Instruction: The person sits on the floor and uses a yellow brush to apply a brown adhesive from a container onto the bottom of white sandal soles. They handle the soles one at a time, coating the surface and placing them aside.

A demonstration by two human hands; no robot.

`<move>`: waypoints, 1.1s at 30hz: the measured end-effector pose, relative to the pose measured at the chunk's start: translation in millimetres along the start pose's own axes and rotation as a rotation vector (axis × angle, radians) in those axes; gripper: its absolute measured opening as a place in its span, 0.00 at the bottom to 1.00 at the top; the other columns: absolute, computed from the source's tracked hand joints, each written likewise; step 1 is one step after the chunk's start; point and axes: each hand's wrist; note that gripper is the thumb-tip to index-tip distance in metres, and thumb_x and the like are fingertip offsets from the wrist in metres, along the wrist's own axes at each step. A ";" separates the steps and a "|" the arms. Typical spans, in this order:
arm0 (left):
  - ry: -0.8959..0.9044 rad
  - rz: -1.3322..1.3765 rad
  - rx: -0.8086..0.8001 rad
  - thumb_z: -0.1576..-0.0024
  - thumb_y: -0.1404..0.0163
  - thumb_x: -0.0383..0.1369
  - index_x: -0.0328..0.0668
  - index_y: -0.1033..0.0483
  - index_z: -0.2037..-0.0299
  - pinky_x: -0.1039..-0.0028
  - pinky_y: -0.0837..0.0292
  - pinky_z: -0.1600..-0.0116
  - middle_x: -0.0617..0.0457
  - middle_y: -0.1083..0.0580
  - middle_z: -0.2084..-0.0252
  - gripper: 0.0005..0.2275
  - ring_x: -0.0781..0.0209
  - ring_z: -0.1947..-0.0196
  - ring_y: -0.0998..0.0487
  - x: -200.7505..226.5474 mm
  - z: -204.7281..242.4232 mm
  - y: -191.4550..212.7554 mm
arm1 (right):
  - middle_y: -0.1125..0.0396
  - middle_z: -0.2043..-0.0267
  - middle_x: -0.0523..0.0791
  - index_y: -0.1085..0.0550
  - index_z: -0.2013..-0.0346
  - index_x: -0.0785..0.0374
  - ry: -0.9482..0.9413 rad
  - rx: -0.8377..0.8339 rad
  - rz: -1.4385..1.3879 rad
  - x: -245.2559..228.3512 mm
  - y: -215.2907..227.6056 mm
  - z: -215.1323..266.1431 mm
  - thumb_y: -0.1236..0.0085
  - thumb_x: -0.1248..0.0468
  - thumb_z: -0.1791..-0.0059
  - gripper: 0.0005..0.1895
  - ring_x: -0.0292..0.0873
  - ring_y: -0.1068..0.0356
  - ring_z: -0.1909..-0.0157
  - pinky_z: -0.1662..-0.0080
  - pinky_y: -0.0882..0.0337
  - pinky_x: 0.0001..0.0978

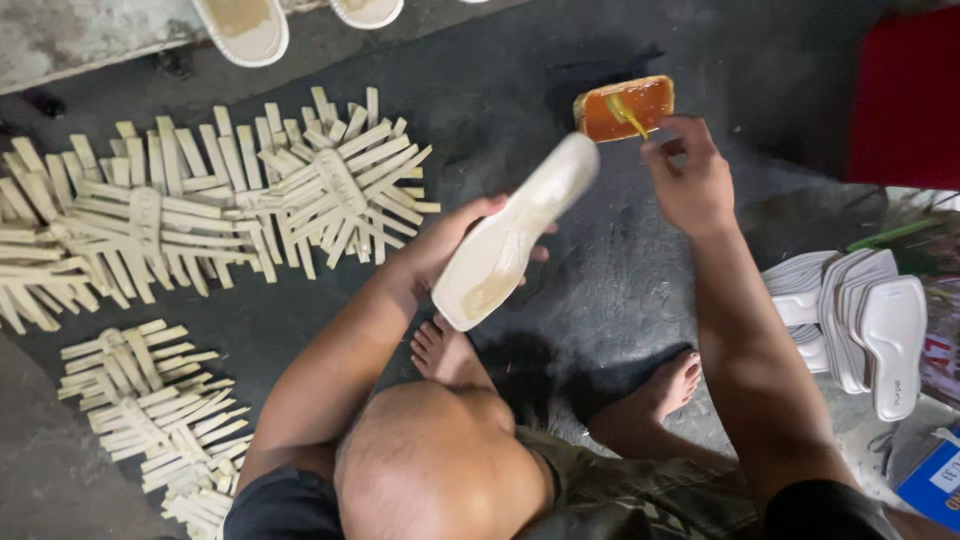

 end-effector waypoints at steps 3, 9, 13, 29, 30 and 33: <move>-0.176 -0.109 0.050 0.33 0.61 0.49 0.35 0.45 0.26 0.59 0.20 0.49 0.42 0.30 0.36 0.31 0.52 0.45 0.26 -2.0 -7.8 -3.4 | 0.25 0.59 0.48 0.24 0.45 0.52 -0.059 0.011 0.408 8.2 -7.4 -8.6 0.41 0.61 0.46 0.15 0.55 0.25 0.62 0.60 0.27 0.49; -0.246 -0.154 0.241 0.37 0.63 0.53 0.48 0.47 0.26 0.63 0.21 0.51 0.46 0.32 0.37 0.31 0.57 0.48 0.28 -5.1 -5.1 -9.5 | 0.25 0.58 0.47 0.22 0.50 0.48 -0.029 0.108 0.469 2.3 -2.4 -4.7 0.42 0.61 0.47 0.11 0.54 0.24 0.62 0.61 0.26 0.48; -0.333 -0.111 0.216 0.34 0.62 0.51 0.34 0.41 0.28 0.63 0.21 0.50 0.42 0.31 0.35 0.31 0.55 0.46 0.27 -7.0 -2.2 -14.5 | 0.24 0.60 0.46 0.19 0.51 0.43 -0.204 -0.102 0.541 -5.8 13.0 13.8 0.42 0.61 0.46 0.11 0.53 0.25 0.63 0.60 0.27 0.46; -0.334 -0.209 0.115 0.31 0.64 0.46 0.29 0.39 0.30 0.62 0.19 0.50 0.40 0.30 0.35 0.28 0.56 0.48 0.23 -13.1 -3.4 -42.8 | 0.28 0.59 0.39 0.25 0.47 0.65 -0.119 0.176 -0.523 -75.2 -33.0 34.5 0.41 0.73 0.44 0.10 0.25 0.41 0.69 0.67 0.40 0.19; -0.341 -0.205 0.114 0.31 0.64 0.47 0.29 0.39 0.30 0.62 0.19 0.50 0.40 0.30 0.35 0.28 0.56 0.48 0.23 -12.9 -3.7 -42.8 | 0.30 0.62 0.37 0.25 0.47 0.65 -0.123 0.133 -0.532 -77.9 -32.1 34.9 0.41 0.73 0.44 0.10 0.24 0.41 0.70 0.68 0.40 0.18; -0.359 -0.221 0.172 0.31 0.64 0.47 0.30 0.38 0.31 0.64 0.19 0.51 0.42 0.28 0.38 0.27 0.58 0.49 0.23 -15.6 -5.7 -40.7 | 0.34 0.70 0.35 0.24 0.48 0.64 -0.121 0.026 -0.540 -87.5 -27.9 43.7 0.40 0.72 0.44 0.09 0.24 0.42 0.72 0.69 0.42 0.19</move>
Point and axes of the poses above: each hand's wrist, its own z-axis away from the middle knuckle, its own y-axis out of the back of the hand, x = y × z
